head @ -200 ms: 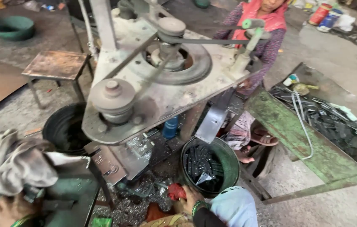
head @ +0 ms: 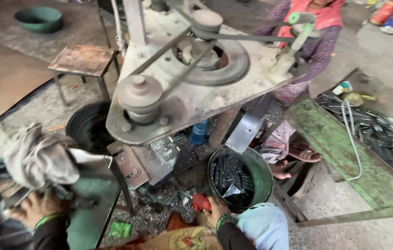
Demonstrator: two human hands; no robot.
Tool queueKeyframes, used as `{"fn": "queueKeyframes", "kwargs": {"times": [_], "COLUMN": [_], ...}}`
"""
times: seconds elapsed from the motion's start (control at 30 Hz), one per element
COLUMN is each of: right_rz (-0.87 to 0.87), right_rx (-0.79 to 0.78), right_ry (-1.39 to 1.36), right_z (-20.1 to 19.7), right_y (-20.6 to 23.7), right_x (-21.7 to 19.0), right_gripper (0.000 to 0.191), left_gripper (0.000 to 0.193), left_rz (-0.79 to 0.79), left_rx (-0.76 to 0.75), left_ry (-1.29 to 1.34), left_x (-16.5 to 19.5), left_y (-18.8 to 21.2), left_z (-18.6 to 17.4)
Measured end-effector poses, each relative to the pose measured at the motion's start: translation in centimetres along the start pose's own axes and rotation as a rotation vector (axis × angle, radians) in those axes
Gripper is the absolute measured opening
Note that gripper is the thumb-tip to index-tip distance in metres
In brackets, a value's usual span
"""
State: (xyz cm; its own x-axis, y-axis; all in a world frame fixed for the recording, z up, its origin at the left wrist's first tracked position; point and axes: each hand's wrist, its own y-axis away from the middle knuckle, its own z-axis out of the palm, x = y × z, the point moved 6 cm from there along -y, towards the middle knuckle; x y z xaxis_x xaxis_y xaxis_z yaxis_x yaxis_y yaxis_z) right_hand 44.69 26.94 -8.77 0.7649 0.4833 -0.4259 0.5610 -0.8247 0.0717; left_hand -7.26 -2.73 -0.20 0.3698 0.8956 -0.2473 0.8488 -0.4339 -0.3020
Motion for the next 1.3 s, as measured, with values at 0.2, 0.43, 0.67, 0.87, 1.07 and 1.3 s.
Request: {"fn": "queueKeyframes", "kwargs": {"times": [0.2, 0.43, 0.67, 0.87, 1.07, 1.3], "right_rz": [-0.024, -0.069, -0.031, 0.0, -0.092, 0.148], "right_rx": [0.015, 0.058, 0.062, 0.049, -0.204, -0.114], "right_ry": [0.0, -0.003, -0.003, 0.009, 0.076, 0.277], "right_z": [1.6, 2.3, 2.2, 1.9, 2.5, 4.1], "right_y": [-0.5, -1.1, -2.4, -1.9, -4.4, -2.4], "right_x": [0.5, 0.1, -0.1, 0.1, -1.9, 0.5], "right_gripper": [0.054, 0.055, 0.057, 0.058, 0.061, 0.055], "left_gripper": [0.053, 0.039, 0.061, 0.039, 0.059, 0.041], "left_rz": [0.187, -0.066, -0.106, 0.067, 0.082, 0.116], "left_rx": [-0.167, -0.297, -0.232, -0.219, -0.384, -0.202], "left_ry": [0.136, 0.489, 0.662, 0.377, 0.372, 0.317], "left_x": [3.2, 2.6, 3.0, 6.4, 6.5, 6.9], "left_y": [7.1, 4.9, 3.7, 4.1, 3.6, 3.7], "left_z": [-7.6, -3.8, -1.2, 2.7, 3.4, 1.2]}}
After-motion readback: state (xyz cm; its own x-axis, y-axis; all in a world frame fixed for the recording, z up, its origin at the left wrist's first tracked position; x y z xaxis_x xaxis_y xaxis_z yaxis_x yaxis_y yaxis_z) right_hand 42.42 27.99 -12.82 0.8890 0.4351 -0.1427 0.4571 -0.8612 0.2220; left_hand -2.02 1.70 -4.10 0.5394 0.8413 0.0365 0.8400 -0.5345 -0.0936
